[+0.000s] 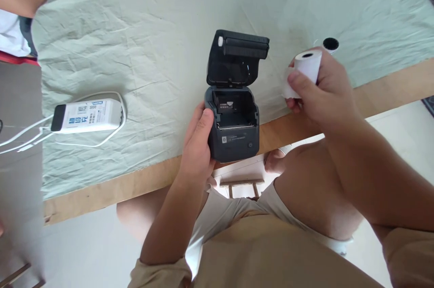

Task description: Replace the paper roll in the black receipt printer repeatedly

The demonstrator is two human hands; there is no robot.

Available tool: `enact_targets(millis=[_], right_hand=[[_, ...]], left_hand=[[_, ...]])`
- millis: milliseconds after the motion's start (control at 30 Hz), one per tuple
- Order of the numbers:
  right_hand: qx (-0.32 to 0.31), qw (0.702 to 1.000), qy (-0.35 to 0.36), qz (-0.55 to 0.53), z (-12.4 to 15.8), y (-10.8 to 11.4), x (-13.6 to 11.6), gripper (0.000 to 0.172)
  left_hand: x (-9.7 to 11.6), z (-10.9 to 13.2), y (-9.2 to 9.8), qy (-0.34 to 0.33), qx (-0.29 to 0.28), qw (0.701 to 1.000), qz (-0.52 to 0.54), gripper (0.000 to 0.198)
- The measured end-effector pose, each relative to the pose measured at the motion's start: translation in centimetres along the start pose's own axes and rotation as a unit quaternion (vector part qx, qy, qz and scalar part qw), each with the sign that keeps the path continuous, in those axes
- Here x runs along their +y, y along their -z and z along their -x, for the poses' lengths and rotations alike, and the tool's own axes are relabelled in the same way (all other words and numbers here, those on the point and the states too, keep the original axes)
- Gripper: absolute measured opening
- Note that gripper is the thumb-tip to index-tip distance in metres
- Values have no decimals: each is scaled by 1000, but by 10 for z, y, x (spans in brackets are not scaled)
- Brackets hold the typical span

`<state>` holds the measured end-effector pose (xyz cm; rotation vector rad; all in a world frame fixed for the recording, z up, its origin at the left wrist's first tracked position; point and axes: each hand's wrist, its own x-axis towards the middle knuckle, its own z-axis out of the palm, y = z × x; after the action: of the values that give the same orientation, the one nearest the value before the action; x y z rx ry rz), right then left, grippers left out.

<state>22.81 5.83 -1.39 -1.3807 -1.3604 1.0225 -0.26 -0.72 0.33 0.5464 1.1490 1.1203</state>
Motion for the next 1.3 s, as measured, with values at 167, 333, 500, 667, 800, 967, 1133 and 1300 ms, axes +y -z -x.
enact_targets(millis=[167, 333, 500, 667, 800, 967, 1133, 1300], right_hand=[[-23, 968, 165, 186, 7, 8, 11, 29], [9, 938, 213, 274, 0, 6, 10, 28], [-4, 930, 156, 334, -3, 4, 11, 55], [157, 887, 290, 324, -5, 30, 1, 32], [184, 901, 122, 374, -25, 42, 5, 61], [157, 918, 31, 364, -34, 40, 13, 51], [97, 928, 111, 341, -25, 40, 20, 57], [82, 917, 67, 384, -27, 37, 20, 49]], left_hand=[[-7, -3, 1, -47, 17, 999, 18, 33], [-12, -6, 3, -70, 8, 997, 37, 29], [-8, -4, 0, -60, 15, 998, 32, 27], [-2, -2, 0, -8, 22, 1000, 7, 34], [-2, -2, 0, -8, 26, 1000, 9, 38], [-5, -4, 1, -24, 14, 999, 25, 33], [-6, -5, 2, -40, 9, 999, 28, 31], [-4, -4, 1, -22, 10, 999, 24, 33]])
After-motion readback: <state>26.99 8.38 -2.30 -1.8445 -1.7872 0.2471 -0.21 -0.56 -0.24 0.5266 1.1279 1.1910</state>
